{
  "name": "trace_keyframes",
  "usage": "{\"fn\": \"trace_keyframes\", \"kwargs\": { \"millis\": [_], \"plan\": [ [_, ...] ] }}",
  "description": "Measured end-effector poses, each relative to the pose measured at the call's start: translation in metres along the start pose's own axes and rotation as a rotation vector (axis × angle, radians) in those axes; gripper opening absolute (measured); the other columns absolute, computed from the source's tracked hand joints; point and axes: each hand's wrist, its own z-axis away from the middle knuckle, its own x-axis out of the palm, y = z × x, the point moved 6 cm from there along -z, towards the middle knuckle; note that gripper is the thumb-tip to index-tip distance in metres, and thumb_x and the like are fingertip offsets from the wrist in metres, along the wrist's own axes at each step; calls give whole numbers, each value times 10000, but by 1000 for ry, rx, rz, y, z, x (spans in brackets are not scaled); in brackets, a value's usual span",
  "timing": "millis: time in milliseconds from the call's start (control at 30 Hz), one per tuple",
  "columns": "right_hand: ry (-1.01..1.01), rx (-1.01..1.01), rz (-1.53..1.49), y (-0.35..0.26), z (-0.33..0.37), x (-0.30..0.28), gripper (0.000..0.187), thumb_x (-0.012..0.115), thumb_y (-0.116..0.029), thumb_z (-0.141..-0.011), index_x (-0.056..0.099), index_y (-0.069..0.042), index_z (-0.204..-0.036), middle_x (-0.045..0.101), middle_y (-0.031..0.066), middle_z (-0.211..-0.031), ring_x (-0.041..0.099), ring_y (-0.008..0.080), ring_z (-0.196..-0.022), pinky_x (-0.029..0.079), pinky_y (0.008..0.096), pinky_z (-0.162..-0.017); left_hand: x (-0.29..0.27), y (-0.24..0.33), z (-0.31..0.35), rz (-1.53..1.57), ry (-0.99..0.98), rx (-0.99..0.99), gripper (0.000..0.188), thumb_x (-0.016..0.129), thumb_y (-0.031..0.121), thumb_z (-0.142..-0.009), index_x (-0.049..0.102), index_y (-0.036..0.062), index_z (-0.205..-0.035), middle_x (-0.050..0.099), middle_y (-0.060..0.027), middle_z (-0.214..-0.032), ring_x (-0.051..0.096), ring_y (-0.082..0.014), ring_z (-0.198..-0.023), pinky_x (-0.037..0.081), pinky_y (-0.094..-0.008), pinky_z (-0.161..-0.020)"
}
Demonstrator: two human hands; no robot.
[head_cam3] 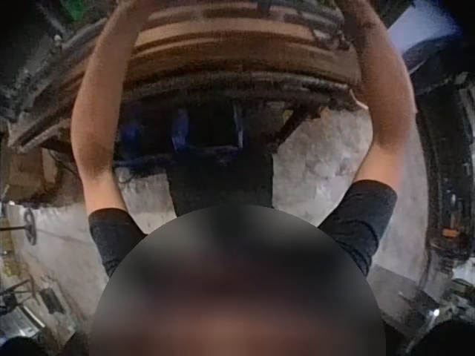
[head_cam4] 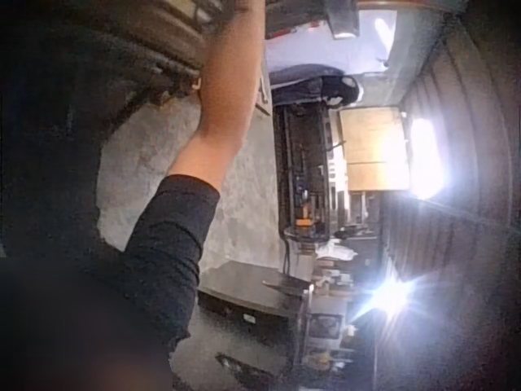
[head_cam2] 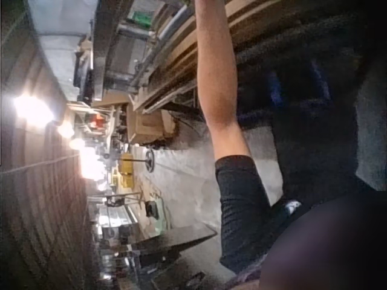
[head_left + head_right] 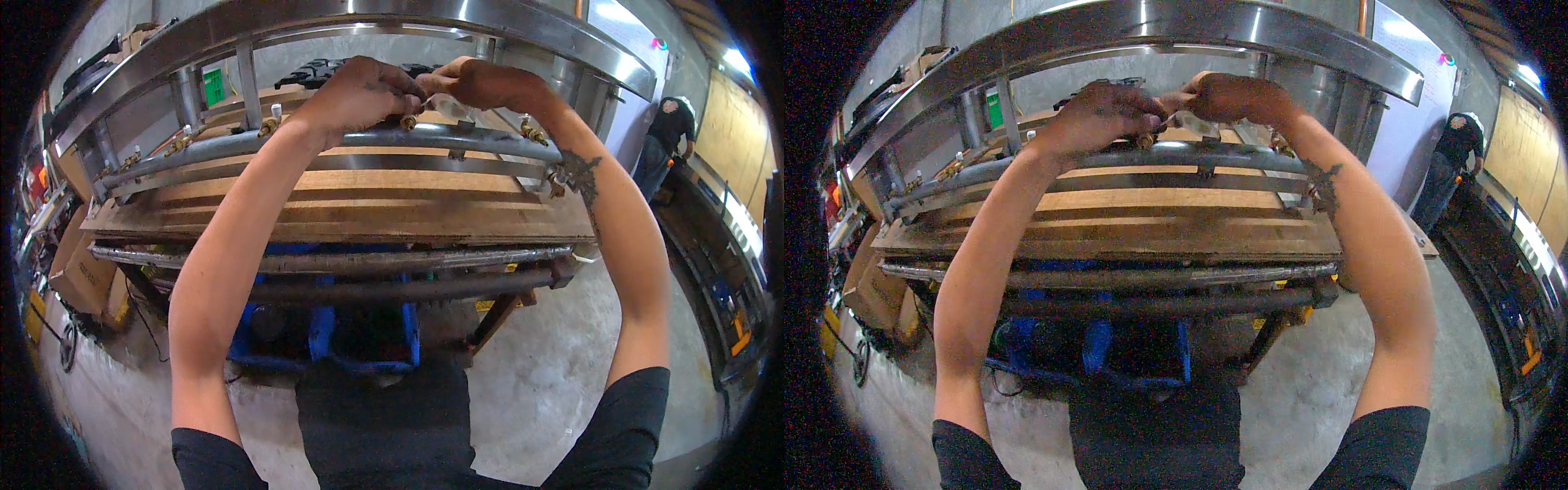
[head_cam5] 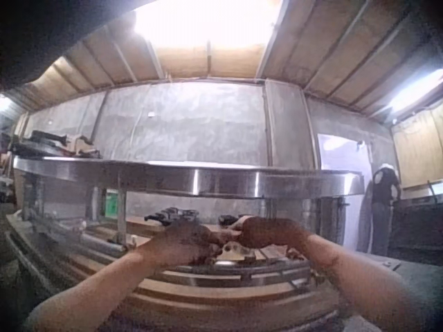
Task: The person wraps white tape around multiple brass valves mounted on a metal frame, then moves to a workbench and handles a black metal stove burner grate, placing it on the bench.
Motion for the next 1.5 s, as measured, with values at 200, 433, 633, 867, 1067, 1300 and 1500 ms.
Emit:
{"fn": "trace_keyframes", "kwargs": {
  "millis": [200,433,633,867,1067,1300,1500],
  "plan": [
    [-132,159,-202,1,26,-6,486,472,-496,-1088,614,-152,-1400,692,72,-1232,578,163,-1027,466,343,-946,-1,4,2,-114,43,-33,260,778,140,-886,783,36,-1125,772,-135,-1031,707,-197,-920,544,-317,-874],
    [16,-247,291,-10,20,-9,387,591,-360,-1066,622,-77,-1329,686,159,-1165,626,270,-1042,493,406,-967,2,-1,1,-19,22,-18,229,745,153,-932,766,12,-1111,749,-56,-929,656,-135,-874,521,-296,-810],
    [40,-247,464,-8,21,-11,220,544,-204,-1072,547,-53,-1231,653,190,-1065,622,347,-995,509,431,-901,3,-7,-3,56,1,4,204,725,113,-952,737,-16,-1110,748,-76,-966,681,-127,-847,553,-284,-803],
    [-1,-243,420,-36,40,-16,221,527,-229,-1077,539,-71,-1231,666,206,-1005,658,362,-939,516,460,-830,1,-13,0,176,-14,-12,231,687,99,-983,700,-41,-1166,752,-102,-1015,708,-146,-916,583,-271,-831],
    [100,-155,480,-49,43,-6,178,540,-186,-1043,586,-24,-1099,690,232,-966,672,412,-874,521,494,-769,1,-13,2,168,-44,-26,242,633,70,-1001,696,-38,-1208,747,-92,-1026,704,-141,-917,584,-265,-828],
    [187,-119,421,-63,62,14,183,609,-71,-944,624,-24,-1120,701,254,-1012,659,458,-970,532,515,-835,4,-7,-2,-42,-121,49,230,647,45,-973,744,27,-1180,760,-114,-1059,687,-170,-962,533,-322,-892],
    [206,-210,310,-62,57,14,349,633,-46,-809,656,-3,-1155,716,253,-1015,689,453,-941,564,508,-826,2,-7,-8,-272,-70,156,235,654,108,-973,753,88,-1185,774,-110,-1015,701,-198,-934,534,-346,-882]
  ]
}}
